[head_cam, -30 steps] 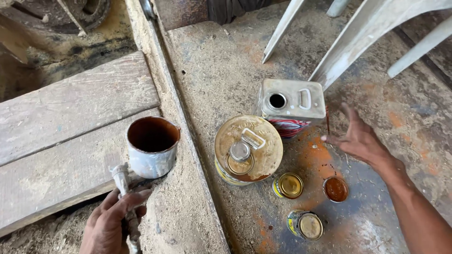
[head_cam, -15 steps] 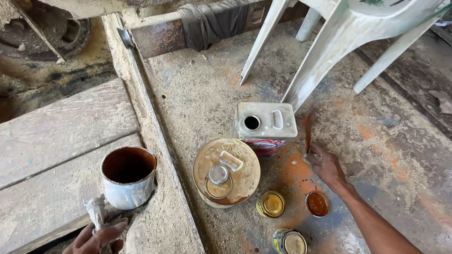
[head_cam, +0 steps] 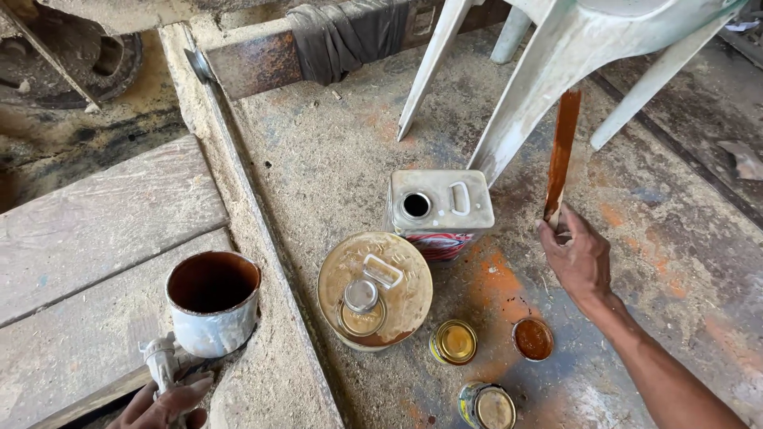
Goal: Preparing a paint sprayer by opening paint cans, stirring the contents, and filling the sprayer cup.
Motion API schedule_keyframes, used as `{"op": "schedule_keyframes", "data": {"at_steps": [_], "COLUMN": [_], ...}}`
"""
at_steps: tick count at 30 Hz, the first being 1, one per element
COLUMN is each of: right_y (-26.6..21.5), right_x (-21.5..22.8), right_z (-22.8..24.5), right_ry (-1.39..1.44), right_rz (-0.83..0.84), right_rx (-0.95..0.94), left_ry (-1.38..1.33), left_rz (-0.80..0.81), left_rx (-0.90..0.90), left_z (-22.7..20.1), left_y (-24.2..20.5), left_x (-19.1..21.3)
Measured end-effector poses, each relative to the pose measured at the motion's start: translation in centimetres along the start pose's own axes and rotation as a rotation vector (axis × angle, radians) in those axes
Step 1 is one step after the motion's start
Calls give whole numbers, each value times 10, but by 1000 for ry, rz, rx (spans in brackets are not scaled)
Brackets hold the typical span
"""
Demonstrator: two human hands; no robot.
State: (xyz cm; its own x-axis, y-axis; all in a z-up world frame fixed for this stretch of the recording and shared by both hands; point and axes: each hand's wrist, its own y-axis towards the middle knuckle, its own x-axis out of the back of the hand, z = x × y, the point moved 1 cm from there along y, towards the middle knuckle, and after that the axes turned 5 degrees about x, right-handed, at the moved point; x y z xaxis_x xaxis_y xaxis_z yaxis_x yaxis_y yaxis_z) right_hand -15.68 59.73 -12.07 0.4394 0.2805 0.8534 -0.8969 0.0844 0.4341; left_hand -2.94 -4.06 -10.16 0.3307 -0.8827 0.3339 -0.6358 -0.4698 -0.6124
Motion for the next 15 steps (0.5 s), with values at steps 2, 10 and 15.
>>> {"op": "schedule_keyframes", "data": {"at_steps": [2, 10, 15], "right_y": [1, -34, -74], "right_x": [5, 41, 50], "right_z": [10, 60, 130], "right_ry": [19, 70, 247], "right_rz": [-63, 55, 271], "right_rx": [87, 229, 356], "left_ry": [557, -273, -329], "left_rz": [-111, 19, -15], "left_rx": [-775, 132, 129], "left_z": [27, -46, -69], "left_y": [5, -52, -79], "left_x": [9, -5, -17]}}
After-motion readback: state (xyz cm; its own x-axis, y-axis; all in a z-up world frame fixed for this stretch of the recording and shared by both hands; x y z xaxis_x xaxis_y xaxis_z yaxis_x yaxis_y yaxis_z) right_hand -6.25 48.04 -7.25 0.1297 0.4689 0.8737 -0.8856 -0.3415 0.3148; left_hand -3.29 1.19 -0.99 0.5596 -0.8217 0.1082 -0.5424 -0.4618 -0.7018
